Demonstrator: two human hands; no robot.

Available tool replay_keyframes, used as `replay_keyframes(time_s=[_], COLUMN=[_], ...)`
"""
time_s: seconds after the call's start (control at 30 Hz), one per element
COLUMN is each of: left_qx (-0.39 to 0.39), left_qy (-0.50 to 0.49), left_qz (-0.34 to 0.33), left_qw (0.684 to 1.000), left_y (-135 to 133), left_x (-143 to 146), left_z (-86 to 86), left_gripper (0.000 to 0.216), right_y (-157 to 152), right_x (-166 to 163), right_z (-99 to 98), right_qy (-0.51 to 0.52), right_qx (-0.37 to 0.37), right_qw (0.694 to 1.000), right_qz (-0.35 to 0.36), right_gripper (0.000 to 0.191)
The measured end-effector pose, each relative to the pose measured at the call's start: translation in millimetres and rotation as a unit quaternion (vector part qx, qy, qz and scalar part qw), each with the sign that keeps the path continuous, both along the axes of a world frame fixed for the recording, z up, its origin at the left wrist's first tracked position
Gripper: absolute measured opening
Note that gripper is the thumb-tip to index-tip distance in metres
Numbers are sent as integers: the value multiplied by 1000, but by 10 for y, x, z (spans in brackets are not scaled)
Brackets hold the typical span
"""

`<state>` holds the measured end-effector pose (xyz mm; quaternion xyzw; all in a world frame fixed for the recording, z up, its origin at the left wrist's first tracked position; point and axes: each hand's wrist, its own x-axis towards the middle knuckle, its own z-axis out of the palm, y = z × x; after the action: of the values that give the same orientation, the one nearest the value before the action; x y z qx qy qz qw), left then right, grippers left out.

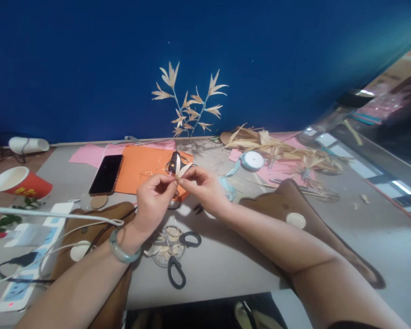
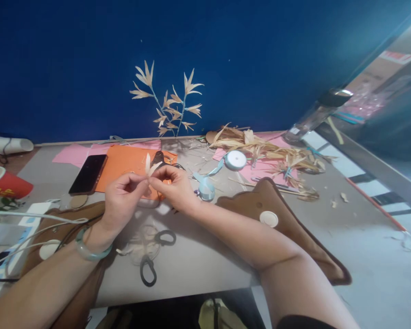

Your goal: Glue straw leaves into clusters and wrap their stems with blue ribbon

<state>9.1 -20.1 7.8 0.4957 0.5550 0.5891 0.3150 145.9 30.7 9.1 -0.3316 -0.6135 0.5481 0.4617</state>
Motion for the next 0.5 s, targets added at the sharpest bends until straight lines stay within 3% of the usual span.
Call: replay_keyframes(time_s=[0.5], left_qx=[103], left_qy=[121], left_qz=[-1], left_qw=[987], left_y=[-29], left_x=[-1], left_z=[-44], left_gripper=[4], right_y=[-27], right_x=[-19], right_z=[11], right_qy=[3], right_qx=[11], right_qw=[1000], right_qz=[-14], right_gripper=[11])
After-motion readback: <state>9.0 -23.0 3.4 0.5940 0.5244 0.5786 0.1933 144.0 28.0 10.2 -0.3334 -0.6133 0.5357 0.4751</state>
